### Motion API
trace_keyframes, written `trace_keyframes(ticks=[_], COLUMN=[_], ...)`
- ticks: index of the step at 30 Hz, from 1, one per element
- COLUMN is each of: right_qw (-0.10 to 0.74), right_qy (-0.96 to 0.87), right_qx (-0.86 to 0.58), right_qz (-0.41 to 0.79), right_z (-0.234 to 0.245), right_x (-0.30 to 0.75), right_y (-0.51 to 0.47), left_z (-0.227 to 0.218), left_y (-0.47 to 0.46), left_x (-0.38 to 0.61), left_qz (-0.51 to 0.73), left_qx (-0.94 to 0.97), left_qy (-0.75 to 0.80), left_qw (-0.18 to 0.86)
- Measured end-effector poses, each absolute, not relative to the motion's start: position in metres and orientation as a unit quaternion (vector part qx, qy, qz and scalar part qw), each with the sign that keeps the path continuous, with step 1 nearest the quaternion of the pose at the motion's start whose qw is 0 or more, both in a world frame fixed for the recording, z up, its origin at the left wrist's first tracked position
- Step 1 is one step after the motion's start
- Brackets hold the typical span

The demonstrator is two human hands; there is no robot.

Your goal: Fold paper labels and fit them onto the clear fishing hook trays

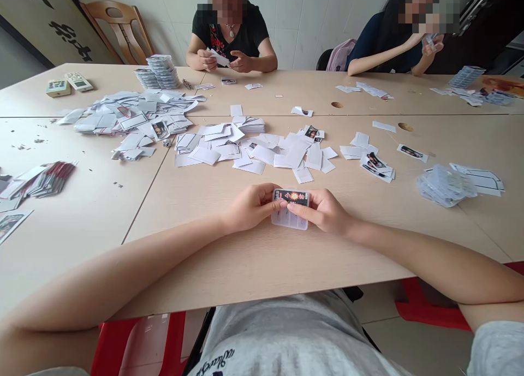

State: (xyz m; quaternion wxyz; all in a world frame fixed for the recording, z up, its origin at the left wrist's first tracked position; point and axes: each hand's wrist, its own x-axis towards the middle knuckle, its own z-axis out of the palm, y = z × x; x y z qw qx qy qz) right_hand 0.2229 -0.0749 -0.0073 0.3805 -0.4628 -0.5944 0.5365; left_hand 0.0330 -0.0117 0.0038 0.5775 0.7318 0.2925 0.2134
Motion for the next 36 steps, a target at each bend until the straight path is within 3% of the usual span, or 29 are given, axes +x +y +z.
trace_keyframes(ticks=[17,27,36], right_qw=[0.381,0.369,0.367], right_qy=[-0.546,-0.566,-0.576], right_qx=[-0.447,-0.466,-0.478], right_qz=[0.597,0.571,0.552], right_z=[-0.005,-0.009,-0.011], right_x=[0.223,0.23,0.23], right_y=[-0.07,-0.066,-0.064], left_z=[0.001,-0.002,0.009], left_y=[-0.003,0.003,0.0], left_x=[0.03,0.027,0.025], left_qz=[0.158,0.15,0.149], left_qx=[0.745,0.722,0.759], left_qy=[0.264,0.243,0.295], left_qw=[0.592,0.63,0.561])
